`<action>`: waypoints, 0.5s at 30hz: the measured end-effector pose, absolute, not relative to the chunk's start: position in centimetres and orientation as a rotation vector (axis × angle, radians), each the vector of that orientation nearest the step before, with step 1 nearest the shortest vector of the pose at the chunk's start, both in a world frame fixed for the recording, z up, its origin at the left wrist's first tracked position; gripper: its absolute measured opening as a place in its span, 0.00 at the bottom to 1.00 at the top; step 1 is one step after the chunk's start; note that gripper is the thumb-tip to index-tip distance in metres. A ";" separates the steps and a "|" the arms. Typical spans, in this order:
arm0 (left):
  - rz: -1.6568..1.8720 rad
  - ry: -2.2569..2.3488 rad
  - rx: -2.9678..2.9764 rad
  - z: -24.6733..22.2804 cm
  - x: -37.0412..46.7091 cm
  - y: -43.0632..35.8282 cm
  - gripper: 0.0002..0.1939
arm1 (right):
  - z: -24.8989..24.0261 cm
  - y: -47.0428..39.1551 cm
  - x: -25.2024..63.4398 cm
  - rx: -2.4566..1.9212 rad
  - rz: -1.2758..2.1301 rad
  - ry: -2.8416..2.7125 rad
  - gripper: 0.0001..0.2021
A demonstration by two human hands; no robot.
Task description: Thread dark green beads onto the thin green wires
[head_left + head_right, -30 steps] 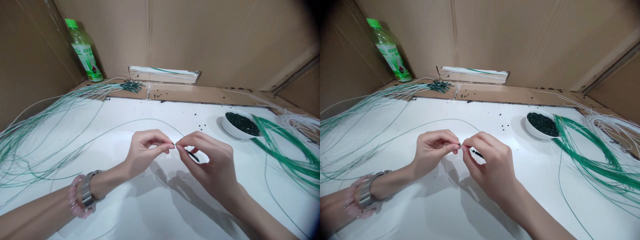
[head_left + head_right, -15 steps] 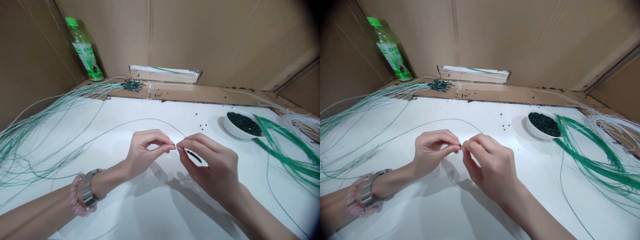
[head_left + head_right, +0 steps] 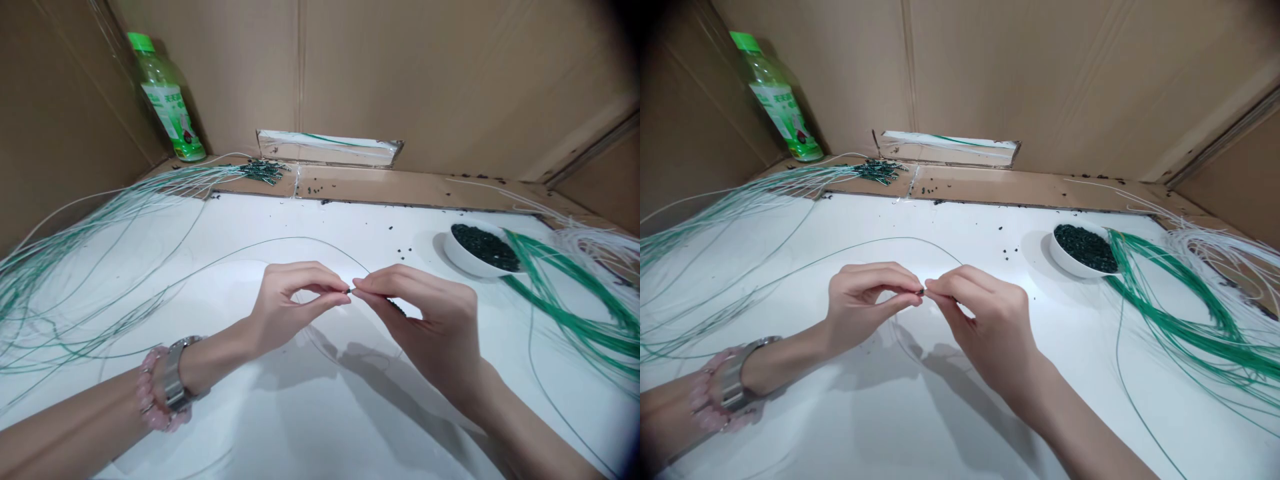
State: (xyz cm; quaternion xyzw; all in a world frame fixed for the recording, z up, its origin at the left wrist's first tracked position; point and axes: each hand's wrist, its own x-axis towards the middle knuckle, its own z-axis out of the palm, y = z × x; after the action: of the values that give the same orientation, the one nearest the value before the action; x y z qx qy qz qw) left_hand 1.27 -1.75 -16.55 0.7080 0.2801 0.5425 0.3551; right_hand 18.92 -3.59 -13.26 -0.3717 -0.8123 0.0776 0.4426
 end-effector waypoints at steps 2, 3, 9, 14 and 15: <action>1.387 0.738 1.830 -16.6 1.3 -1.8 0.05 | -13.3 -3.4 19.1 -0.945 0.238 -1.979 0.06; 1.382 0.752 1.823 -16.6 1.3 -1.8 0.05 | -13.3 -3.4 19.2 -0.952 0.262 -1.968 0.05; 1.343 0.823 1.803 -16.5 1.3 -1.7 0.03 | -13.3 -3.4 19.5 -0.917 0.303 -2.000 0.03; 1.337 0.814 1.841 -16.5 1.3 -1.7 0.04 | -13.5 -3.3 19.2 -0.917 0.296 -2.044 0.03; 1.348 0.820 1.838 -16.5 1.3 -1.7 0.04 | -13.6 -3.3 19.1 -0.906 0.314 -2.049 0.03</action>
State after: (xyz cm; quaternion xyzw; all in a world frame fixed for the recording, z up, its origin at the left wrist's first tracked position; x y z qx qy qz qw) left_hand 1.29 -1.70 -16.54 0.7104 0.3168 0.5209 0.3518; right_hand 19.13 -3.34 -13.57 -0.3623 -0.8195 0.1255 0.4259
